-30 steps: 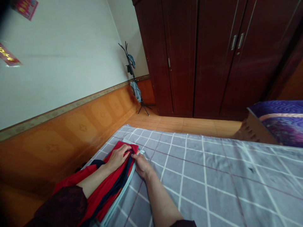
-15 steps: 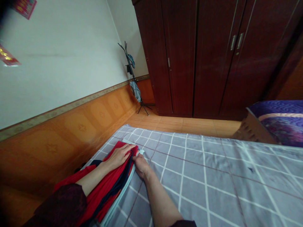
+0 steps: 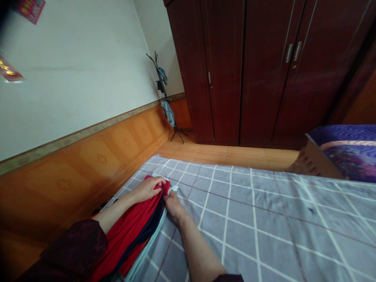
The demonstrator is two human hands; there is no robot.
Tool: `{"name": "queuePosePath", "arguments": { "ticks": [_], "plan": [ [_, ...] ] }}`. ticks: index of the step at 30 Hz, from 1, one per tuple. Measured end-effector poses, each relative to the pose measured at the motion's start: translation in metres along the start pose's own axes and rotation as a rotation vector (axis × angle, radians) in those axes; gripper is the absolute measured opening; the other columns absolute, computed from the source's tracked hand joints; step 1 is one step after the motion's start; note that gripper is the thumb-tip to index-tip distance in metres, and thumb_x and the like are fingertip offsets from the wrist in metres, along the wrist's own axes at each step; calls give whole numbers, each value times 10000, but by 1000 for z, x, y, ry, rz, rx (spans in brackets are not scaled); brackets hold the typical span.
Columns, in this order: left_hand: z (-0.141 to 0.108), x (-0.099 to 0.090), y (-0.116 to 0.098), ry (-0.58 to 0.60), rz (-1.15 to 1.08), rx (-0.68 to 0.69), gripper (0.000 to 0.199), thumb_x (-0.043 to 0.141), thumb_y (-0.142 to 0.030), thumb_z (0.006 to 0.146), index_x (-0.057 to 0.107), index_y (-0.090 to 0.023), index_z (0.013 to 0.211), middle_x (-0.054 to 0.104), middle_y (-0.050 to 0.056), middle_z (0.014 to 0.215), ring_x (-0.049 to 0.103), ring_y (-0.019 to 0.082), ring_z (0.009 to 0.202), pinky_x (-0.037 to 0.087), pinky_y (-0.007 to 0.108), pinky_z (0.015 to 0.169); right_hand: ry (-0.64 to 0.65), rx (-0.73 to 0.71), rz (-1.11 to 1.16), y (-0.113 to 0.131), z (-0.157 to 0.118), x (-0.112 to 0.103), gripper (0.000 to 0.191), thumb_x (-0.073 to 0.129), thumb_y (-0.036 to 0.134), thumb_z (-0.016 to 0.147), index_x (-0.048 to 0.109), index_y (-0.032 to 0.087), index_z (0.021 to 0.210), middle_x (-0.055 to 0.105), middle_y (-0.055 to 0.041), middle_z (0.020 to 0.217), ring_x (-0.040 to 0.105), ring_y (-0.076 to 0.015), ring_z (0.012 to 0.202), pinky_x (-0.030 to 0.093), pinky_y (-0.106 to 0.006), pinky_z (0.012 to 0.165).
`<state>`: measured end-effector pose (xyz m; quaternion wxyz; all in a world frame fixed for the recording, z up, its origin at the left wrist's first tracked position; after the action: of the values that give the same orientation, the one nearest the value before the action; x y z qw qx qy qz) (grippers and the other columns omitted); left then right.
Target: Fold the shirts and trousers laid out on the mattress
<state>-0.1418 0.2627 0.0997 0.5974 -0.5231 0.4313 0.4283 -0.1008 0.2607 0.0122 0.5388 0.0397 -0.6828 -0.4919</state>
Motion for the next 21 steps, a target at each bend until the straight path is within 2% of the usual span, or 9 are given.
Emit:
{"name": "queuePosePath", "arguments": {
  "ticks": [5,8,13,15,17,19,21],
  "plan": [
    [-3,-5,6,-44,6,-48,100,515,-140,756,560,-212,810,593,4,872,577,168,808,432,262,745,41,12,38,2,-1,5,310,547,136,594,648,258,861,694,18,853,617,-226,938,440,-370,869],
    [-13,-10,9,-81,-3,-88,57,492,-169,782,527,-207,806,571,21,907,565,177,835,419,279,772,75,37,70,3,-4,8,318,575,134,600,652,240,890,701,8,869,636,-219,885,451,-369,868],
    [-39,-21,15,-102,-57,-155,93,395,-208,832,477,-202,875,583,15,850,556,166,819,421,266,775,107,86,102,6,-9,10,297,671,192,656,651,190,953,713,-23,880,655,-205,826,456,-368,880],
    [-52,-23,19,-72,-71,-178,123,387,-233,834,491,-197,887,598,15,861,563,162,817,430,253,766,121,95,116,7,-10,12,307,694,242,687,649,170,982,715,-44,900,658,-212,851,453,-376,895],
    [-68,-25,25,2,-68,-201,119,425,-263,806,523,-196,816,615,-1,794,574,159,757,437,238,717,134,95,131,8,-11,14,333,703,295,711,642,167,1012,713,-60,946,654,-224,906,446,-393,915],
    [-85,-38,35,67,-49,-237,156,446,-293,783,525,-193,693,609,-7,682,571,165,670,432,240,655,143,95,141,7,-10,15,341,710,326,714,641,172,1010,711,-71,970,646,-240,954,444,-414,924],
    [-104,-76,47,34,-4,-284,233,415,-332,804,524,-189,656,614,10,666,574,180,663,432,259,655,143,97,143,5,-9,14,336,727,322,696,647,180,989,712,-75,971,641,-252,978,445,-429,926]
  ]
}}
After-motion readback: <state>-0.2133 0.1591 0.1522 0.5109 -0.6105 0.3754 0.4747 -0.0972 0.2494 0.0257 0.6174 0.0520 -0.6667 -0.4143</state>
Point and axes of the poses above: each hand's wrist, its own z-axis towards the middle knuckle, its own x-axis out of the palm, y = z × x, the point moved 10 cm from there along z, towards the middle knuckle
